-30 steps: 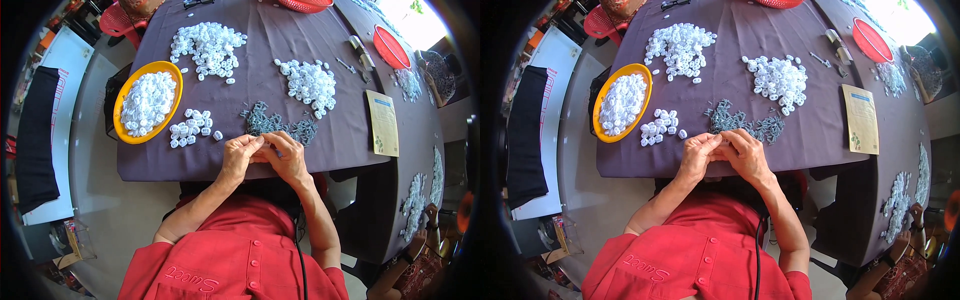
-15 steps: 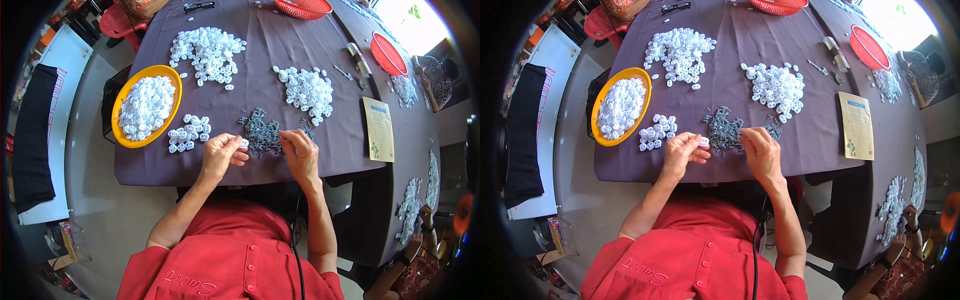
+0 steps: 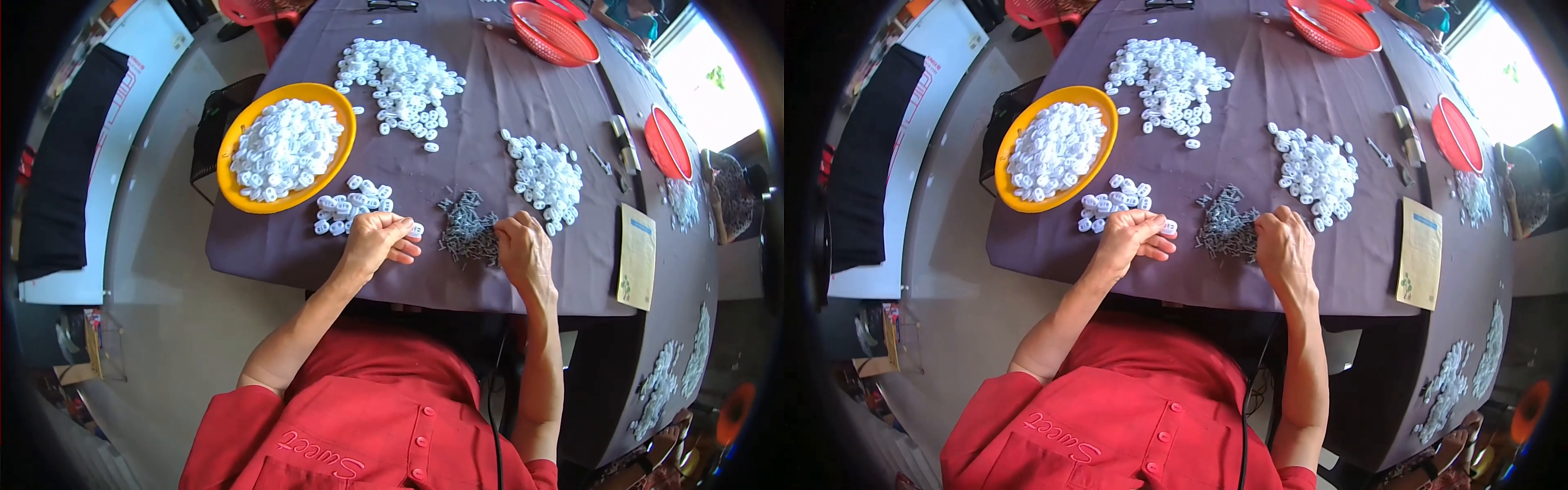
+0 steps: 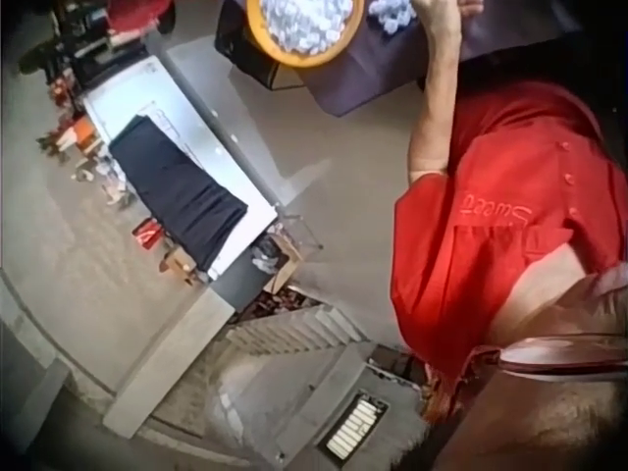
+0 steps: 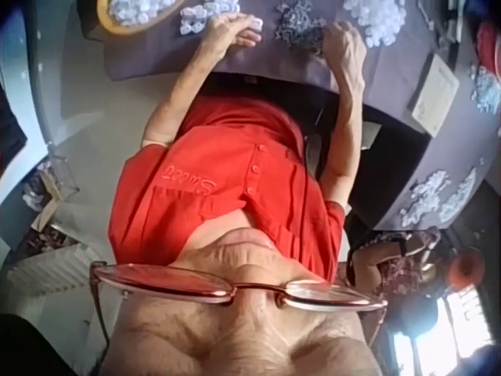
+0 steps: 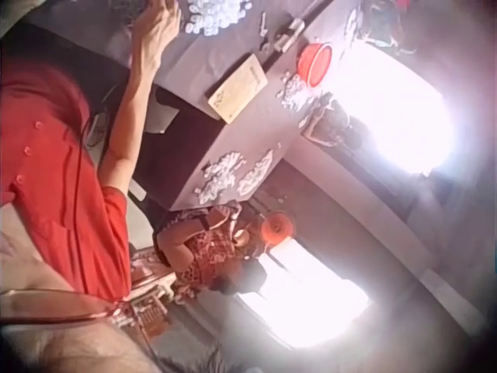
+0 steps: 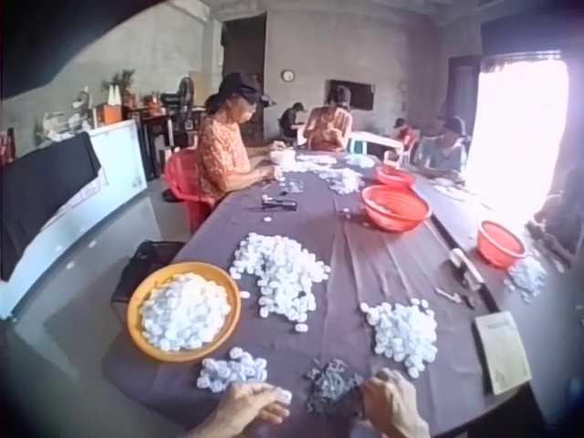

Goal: The person assembles plastic components by inserting small pins into white plastic pieces by hand.

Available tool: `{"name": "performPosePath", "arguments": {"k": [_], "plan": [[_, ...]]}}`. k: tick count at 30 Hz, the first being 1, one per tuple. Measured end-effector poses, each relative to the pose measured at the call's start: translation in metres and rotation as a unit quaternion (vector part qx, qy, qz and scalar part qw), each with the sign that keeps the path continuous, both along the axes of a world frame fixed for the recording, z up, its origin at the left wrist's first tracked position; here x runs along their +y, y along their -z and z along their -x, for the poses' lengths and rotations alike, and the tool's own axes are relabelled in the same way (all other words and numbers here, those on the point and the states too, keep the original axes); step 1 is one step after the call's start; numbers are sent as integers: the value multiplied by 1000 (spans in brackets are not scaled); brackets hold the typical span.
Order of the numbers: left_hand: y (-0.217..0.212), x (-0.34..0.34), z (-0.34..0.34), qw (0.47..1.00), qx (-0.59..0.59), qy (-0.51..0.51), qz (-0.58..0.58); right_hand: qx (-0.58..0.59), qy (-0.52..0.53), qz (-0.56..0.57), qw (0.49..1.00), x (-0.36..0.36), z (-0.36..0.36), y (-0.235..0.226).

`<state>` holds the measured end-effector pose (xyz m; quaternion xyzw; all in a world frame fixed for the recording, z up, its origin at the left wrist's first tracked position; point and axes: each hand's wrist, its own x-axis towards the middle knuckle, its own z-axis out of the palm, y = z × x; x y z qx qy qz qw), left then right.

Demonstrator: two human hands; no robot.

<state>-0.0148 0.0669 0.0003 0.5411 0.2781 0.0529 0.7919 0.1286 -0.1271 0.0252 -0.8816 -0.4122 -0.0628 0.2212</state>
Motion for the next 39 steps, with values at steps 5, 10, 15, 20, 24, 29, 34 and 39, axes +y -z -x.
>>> {"name": "performPosePath", "arguments": {"k": [5, 10, 15, 20, 24, 29, 34, 39], "plan": [[-1, 3, 2, 1000, -1, -12, 4, -25, 0, 44, 999, 4, 1, -1], [-1, 1, 0, 1000, -10, -14, -1, -76, -3, 91, 993, 11, -1, -1], [0, 0, 4, 998, -12, -38, -39, -36, 9, 43, 998, 10, -5, 4], [2, 7, 8, 988, -25, -55, -142, 23, 37, -60, 997, -3, -9, -1], [0, 1, 4, 975, -28, -45, -217, 81, 60, -101, 990, -10, -14, 3], [-10, -8, -1, 962, -6, -53, -269, 110, 80, -155, 979, -17, -16, 4], [0, -9, -2, 926, -66, -99, -359, 166, 111, -236, 951, -21, -15, 8], [-12, -33, -27, 868, -149, -49, -471, 152, 140, -281, 937, -34, -9, 13]]}}
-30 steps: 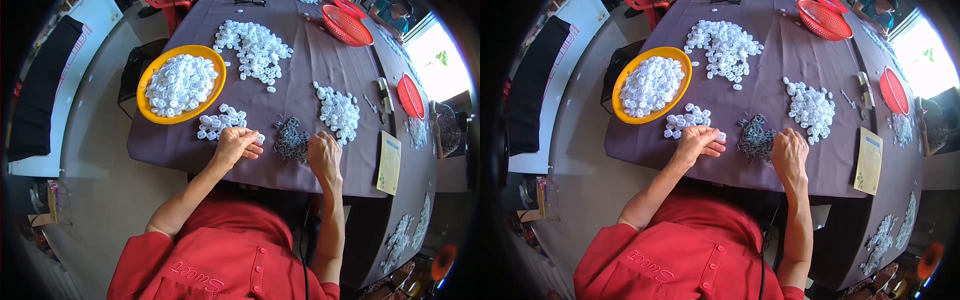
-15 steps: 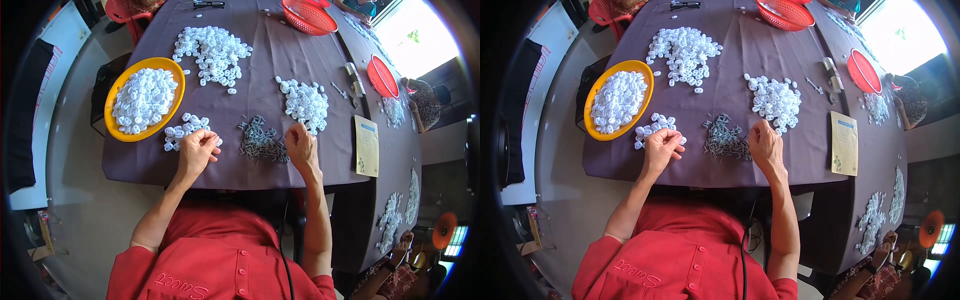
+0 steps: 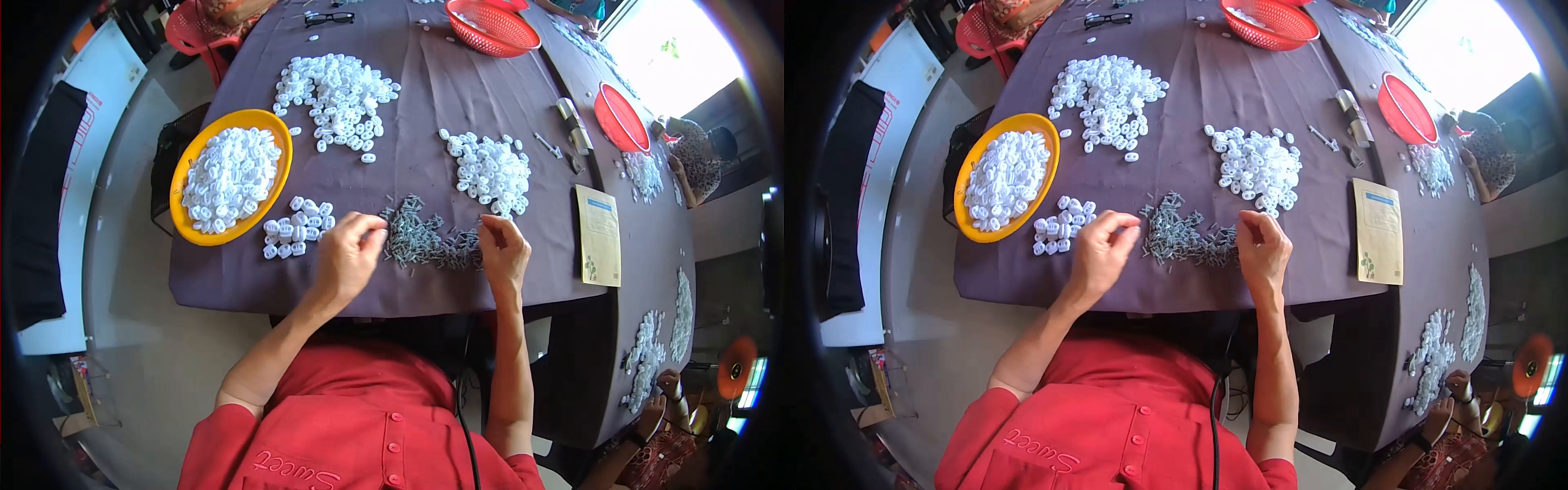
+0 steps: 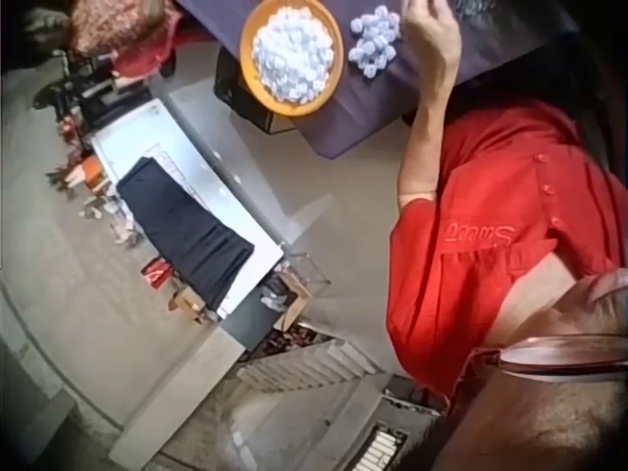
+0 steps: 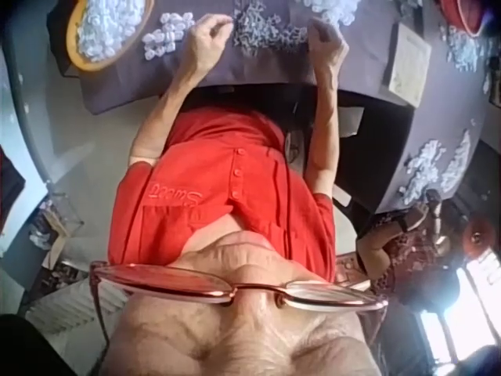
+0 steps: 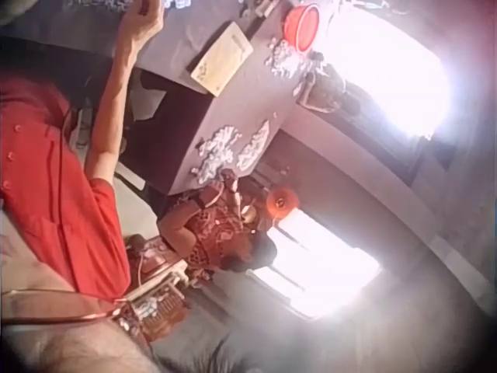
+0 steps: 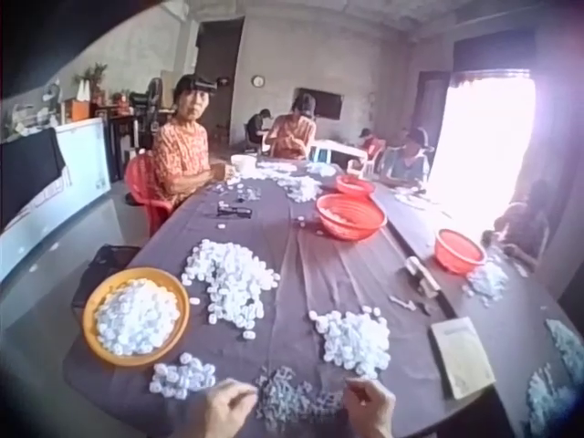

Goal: The person assembles plastic components by inserting small pins into white plastic pieces by hand.

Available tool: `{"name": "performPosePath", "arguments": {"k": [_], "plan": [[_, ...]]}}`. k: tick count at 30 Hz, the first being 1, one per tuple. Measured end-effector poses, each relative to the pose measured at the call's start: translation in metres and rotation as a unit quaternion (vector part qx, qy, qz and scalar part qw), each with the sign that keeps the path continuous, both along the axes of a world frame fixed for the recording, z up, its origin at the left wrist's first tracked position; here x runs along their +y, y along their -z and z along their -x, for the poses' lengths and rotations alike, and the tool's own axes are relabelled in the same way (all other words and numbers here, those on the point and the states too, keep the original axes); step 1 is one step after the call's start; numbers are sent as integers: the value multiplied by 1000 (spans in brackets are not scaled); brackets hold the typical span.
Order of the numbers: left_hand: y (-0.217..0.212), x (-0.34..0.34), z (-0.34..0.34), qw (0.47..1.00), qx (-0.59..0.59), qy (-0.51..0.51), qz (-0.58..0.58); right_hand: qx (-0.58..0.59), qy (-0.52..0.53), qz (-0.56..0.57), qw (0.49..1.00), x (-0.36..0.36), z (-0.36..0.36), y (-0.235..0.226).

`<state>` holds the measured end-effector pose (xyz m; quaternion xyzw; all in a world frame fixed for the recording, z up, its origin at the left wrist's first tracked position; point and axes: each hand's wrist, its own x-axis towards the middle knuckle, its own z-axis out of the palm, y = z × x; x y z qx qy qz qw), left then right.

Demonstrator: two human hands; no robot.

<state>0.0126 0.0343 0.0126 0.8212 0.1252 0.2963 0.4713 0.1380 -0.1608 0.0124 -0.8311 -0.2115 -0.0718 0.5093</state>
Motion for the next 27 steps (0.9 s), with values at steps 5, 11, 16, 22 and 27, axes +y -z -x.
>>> {"name": "performPosePath", "arguments": {"k": [5, 11, 16, 22, 27], "plan": [[-10, -34, -47, 993, 27, 89, -78, -98, 46, -47, 993, -13, 0, 7], [0, -61, -97, 981, 70, 133, -123, 23, 59, -210, 976, -21, -10, 23], [6, -80, -118, 975, 93, 119, -161, 33, 67, -231, 970, -21, -12, 26], [17, -84, -123, 957, 41, 147, -247, 41, 58, -234, 970, -22, -13, 31], [9, -63, -109, 962, 35, 169, -213, 58, 51, -238, 968, -20, -12, 27]]}}
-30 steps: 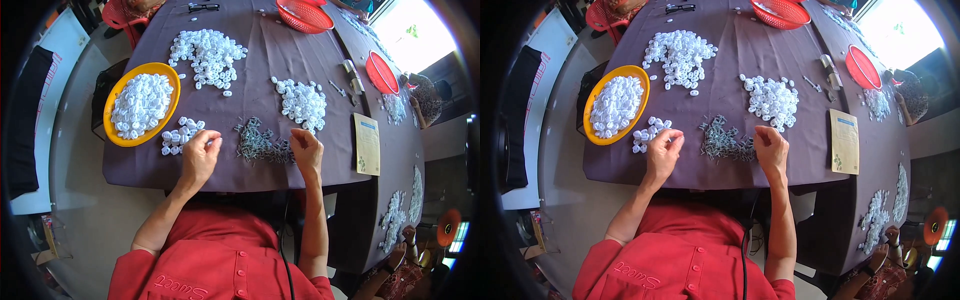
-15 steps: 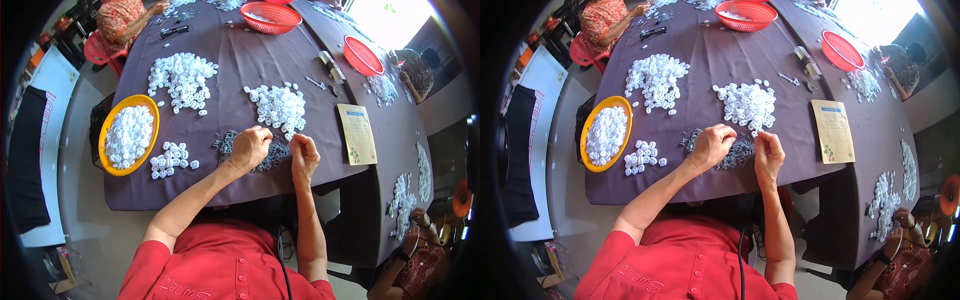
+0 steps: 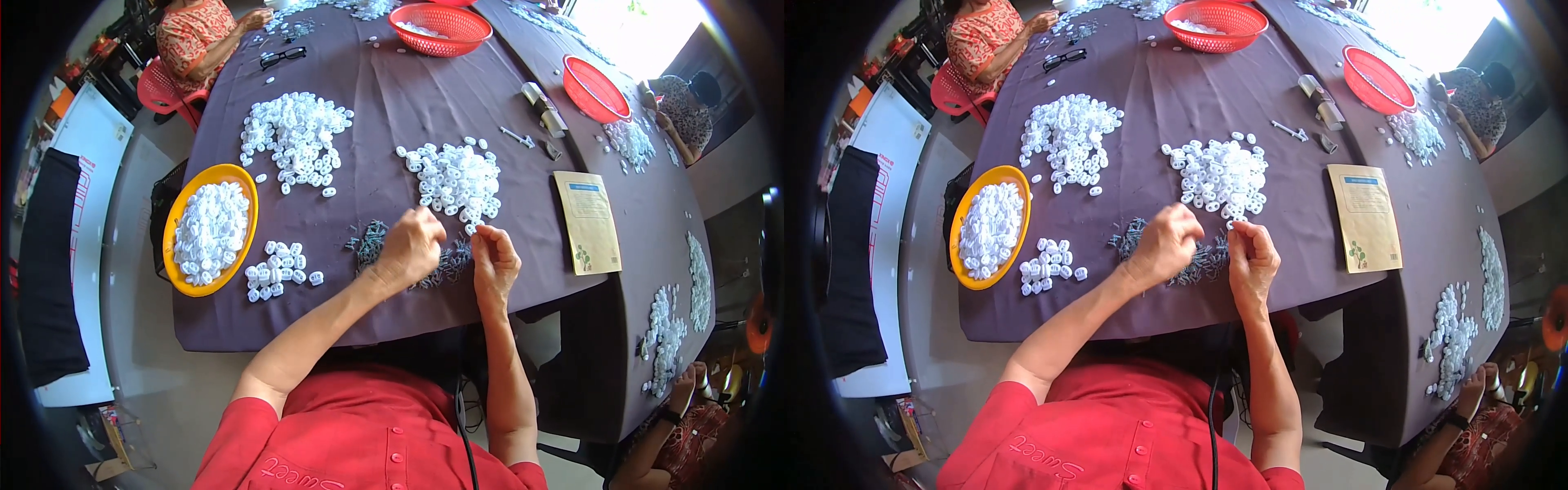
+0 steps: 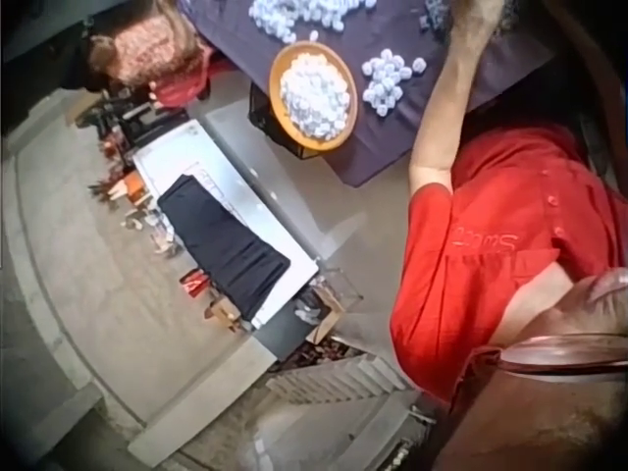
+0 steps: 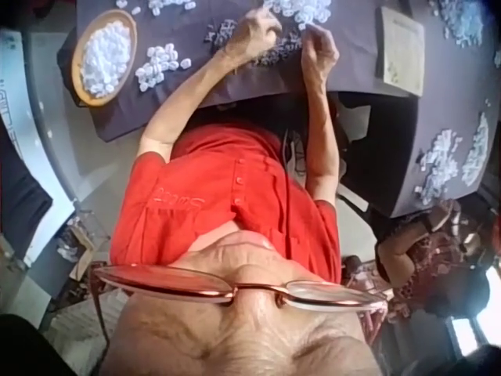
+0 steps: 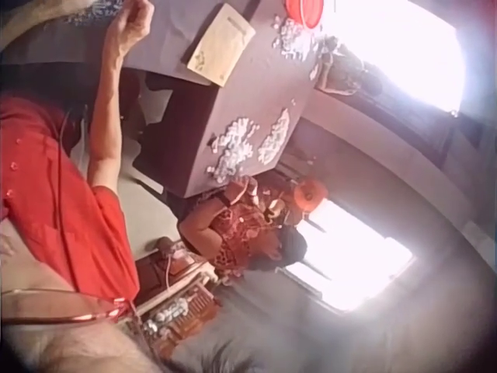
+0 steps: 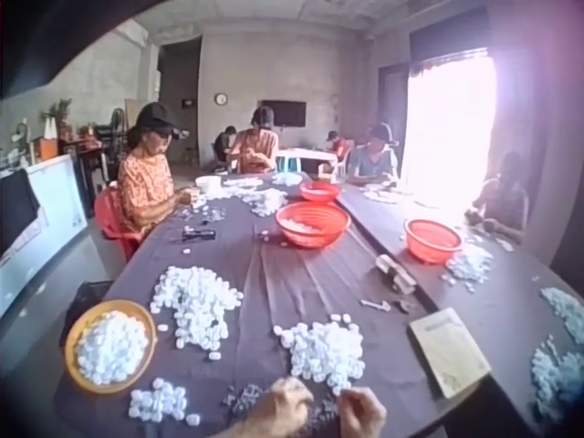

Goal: The person assembles plastic components by inserting small pins into white plastic pieces by hand.

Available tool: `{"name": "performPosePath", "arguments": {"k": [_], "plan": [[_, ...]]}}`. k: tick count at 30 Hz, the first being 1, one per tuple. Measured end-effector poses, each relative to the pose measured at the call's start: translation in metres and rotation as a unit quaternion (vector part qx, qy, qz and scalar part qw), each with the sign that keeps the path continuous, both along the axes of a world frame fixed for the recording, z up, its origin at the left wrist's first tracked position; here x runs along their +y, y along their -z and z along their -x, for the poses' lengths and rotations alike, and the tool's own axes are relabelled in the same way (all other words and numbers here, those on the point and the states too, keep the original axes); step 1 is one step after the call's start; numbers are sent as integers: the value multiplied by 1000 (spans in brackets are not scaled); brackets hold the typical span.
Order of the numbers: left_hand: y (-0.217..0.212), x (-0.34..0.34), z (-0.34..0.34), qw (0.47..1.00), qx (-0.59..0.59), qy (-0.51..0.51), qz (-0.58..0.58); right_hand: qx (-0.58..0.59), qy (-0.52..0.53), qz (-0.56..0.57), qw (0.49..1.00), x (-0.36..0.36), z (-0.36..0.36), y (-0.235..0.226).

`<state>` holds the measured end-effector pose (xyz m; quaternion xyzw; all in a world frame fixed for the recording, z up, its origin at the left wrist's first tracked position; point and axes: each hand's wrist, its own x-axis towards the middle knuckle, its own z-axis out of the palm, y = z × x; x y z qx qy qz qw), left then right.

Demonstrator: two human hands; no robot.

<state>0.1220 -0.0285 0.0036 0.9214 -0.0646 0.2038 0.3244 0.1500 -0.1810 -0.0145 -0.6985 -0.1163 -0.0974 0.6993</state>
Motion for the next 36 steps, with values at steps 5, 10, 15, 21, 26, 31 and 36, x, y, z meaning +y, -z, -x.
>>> {"name": "performPosePath", "arguments": {"k": [5, 10, 15, 21, 26, 31, 36], "plan": [[-1, 26, -36, 994, -30, -101, 41, 3, -3, 7, 1000, 1, 1, -2], [7, 26, -48, 994, -17, -103, 11, 9, -5, 23, 1000, 2, 2, -2], [10, 37, -45, 993, 27, -107, 40, 18, -10, 14, 1000, 1, 0, 1], [11, 44, -46, 993, -34, -101, 55, 18, -16, 32, 999, 0, -1, 1], [-9, 38, -12, 880, 124, -53, 456, -10, -26, 70, 997, -4, -2, 4], [-26, 36, 40, 723, 189, -8, 665, -92, -18, 129, 987, 4, 6, -14], [-27, 37, 77, 699, 170, -11, 694, -125, -108, 140, 976, 29, 43, -38]]}}
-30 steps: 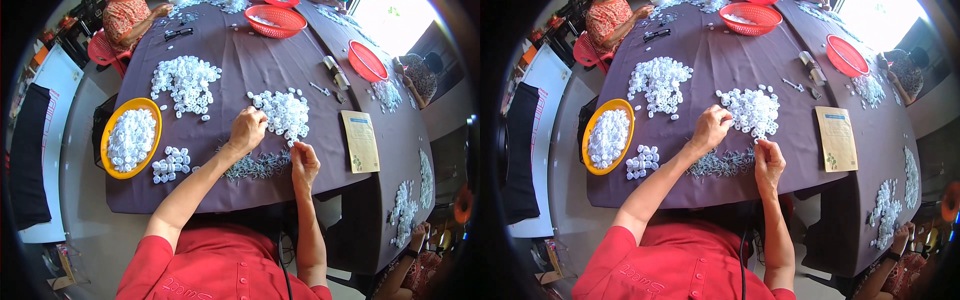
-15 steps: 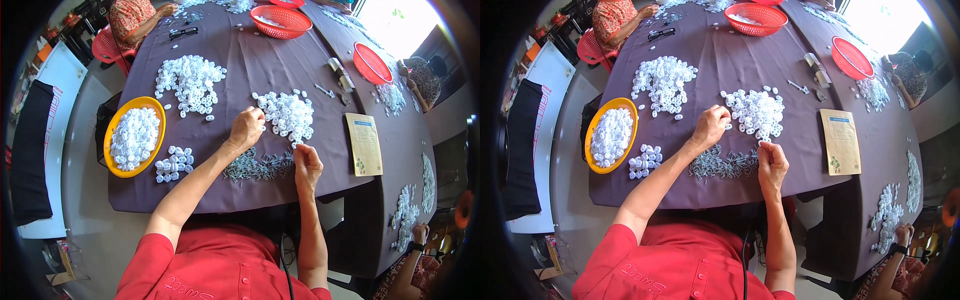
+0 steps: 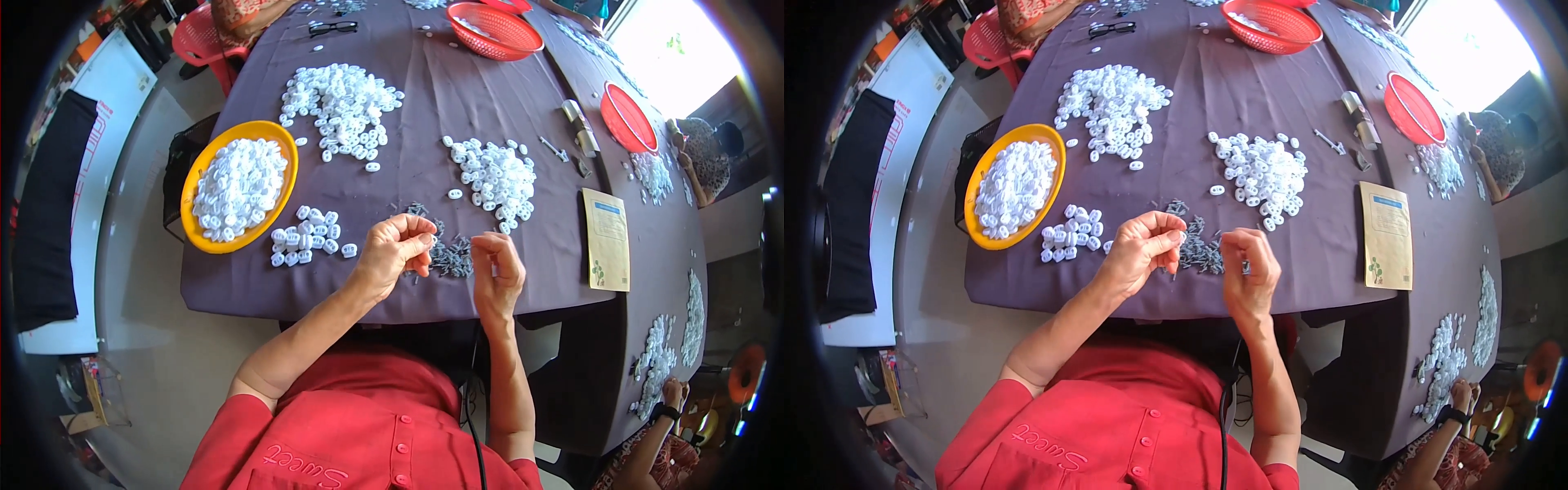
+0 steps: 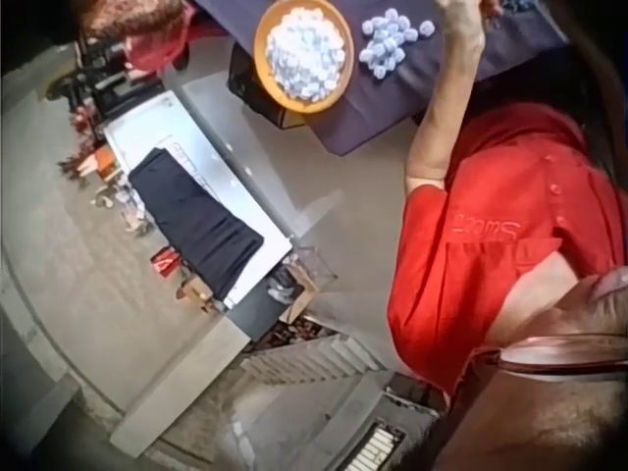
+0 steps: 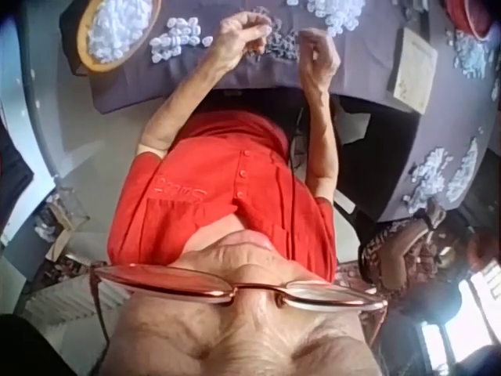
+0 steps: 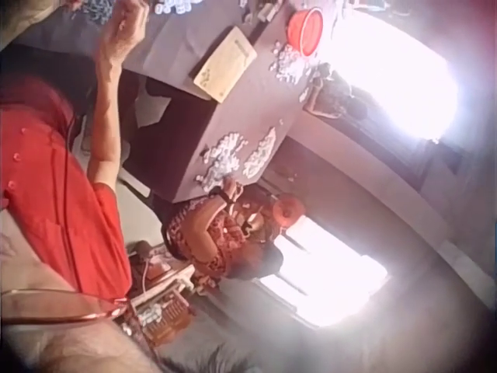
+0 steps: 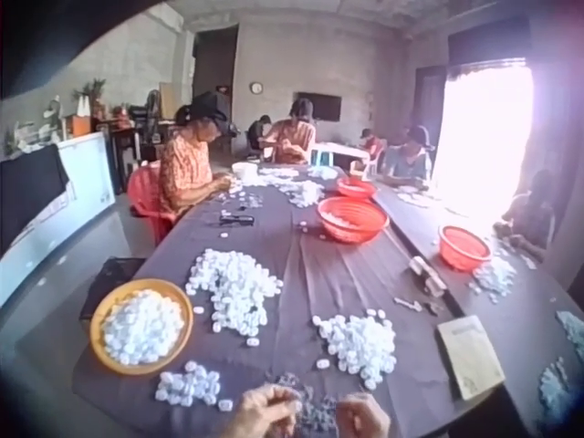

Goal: The person assembles plastic components by inserting small pins into white plastic pieces by hand.

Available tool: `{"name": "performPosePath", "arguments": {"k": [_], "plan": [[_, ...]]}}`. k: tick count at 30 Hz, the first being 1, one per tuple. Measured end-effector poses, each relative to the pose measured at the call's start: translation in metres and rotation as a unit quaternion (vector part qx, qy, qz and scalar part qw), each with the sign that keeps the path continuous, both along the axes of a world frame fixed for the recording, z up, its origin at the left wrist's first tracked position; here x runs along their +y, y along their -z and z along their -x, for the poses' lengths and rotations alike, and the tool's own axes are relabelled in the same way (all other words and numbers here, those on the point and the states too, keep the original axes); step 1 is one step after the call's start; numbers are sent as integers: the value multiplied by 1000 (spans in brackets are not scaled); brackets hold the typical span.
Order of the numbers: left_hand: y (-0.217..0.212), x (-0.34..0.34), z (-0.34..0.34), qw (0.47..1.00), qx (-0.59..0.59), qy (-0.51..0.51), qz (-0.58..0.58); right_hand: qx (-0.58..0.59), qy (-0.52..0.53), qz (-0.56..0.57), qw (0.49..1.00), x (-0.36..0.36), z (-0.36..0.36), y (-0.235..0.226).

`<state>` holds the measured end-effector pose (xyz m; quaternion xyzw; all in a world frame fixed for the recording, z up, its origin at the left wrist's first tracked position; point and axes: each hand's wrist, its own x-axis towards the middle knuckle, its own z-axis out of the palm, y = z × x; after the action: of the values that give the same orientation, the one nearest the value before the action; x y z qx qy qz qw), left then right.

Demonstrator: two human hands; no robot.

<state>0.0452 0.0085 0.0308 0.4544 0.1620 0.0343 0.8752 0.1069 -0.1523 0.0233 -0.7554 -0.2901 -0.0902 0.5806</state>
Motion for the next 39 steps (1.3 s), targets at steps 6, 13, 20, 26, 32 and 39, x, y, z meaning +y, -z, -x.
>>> {"name": "performPosePath", "arguments": {"k": [6, 13, 20, 26, 32, 39], "plan": [[6, -10, 23, 997, -10, -52, -57, 189, -122, -90, 970, 31, 36, -10], [12, -13, 36, 998, -24, -53, 19, 202, -94, -41, 974, 35, 43, -7], [11, -7, 47, 998, -50, -24, -16, 139, -112, -27, 984, 31, 44, -6], [6, -9, 45, 999, -31, -29, -17, 166, -129, -83, 974, 26, 43, -5], [5, -12, 42, 999, -16, -29, -23, 221, -120, -90, 964, 21, 43, -8], [8, -13, 43, 999, -19, -45, -22, 152, -115, -32, 981, 20, 42, -2]]}}
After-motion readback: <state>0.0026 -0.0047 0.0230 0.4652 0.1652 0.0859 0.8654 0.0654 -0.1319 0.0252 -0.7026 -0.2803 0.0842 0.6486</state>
